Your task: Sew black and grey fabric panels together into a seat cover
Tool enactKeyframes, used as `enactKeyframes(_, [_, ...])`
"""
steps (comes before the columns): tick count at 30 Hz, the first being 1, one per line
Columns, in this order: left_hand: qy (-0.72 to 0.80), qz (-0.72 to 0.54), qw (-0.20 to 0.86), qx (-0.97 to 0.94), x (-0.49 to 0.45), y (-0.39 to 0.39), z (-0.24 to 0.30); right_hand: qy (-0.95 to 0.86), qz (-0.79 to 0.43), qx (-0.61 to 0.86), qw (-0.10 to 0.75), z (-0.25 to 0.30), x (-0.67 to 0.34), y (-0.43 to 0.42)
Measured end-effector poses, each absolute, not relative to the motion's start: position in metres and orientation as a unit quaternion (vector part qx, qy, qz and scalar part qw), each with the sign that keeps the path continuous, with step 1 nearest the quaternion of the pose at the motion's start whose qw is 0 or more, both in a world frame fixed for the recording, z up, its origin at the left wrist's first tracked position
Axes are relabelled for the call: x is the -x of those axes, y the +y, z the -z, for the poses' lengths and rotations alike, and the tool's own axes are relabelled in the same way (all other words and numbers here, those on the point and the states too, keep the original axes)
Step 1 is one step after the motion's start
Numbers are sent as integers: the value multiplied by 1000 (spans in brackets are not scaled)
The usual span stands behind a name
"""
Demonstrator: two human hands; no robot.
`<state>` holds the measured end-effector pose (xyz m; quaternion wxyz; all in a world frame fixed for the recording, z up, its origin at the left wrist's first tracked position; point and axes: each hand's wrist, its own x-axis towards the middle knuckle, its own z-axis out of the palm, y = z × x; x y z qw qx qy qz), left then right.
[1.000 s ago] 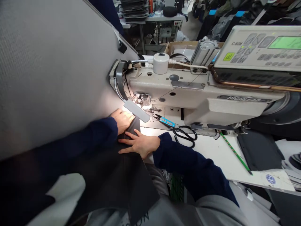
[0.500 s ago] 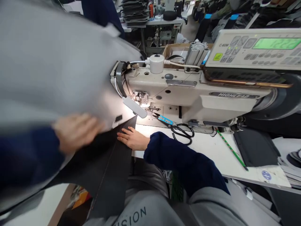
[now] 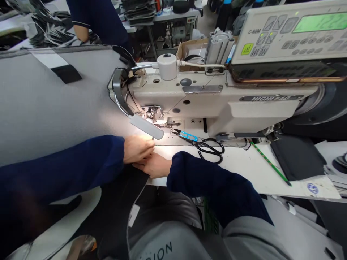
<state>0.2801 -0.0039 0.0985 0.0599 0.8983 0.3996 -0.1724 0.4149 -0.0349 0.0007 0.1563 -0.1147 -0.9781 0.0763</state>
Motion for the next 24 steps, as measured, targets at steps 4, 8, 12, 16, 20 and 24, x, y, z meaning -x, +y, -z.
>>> enactKeyframes(4, [464,157,14,-872,-286,26,-81,-969,-41,175,169,1,-416,-29])
enactKeyframes(8, [506,165,-4,-847,-282,27,-74,-949,20,261,173,4,-412,-23])
enactKeyframes(12, [498,177,2,-849,-283,32,-74,-932,38,318,169,1,-408,-23])
enactKeyframes(16, [505,124,11,-854,-280,45,-73,-965,6,248,90,-17,-418,-15])
enactKeyframes(20, [478,127,5,-869,-287,45,-76,-976,-45,210,35,-33,-430,-6])
enactKeyframes(24, [457,187,13,-869,-297,34,-82,-976,-55,210,22,-33,-430,-5])
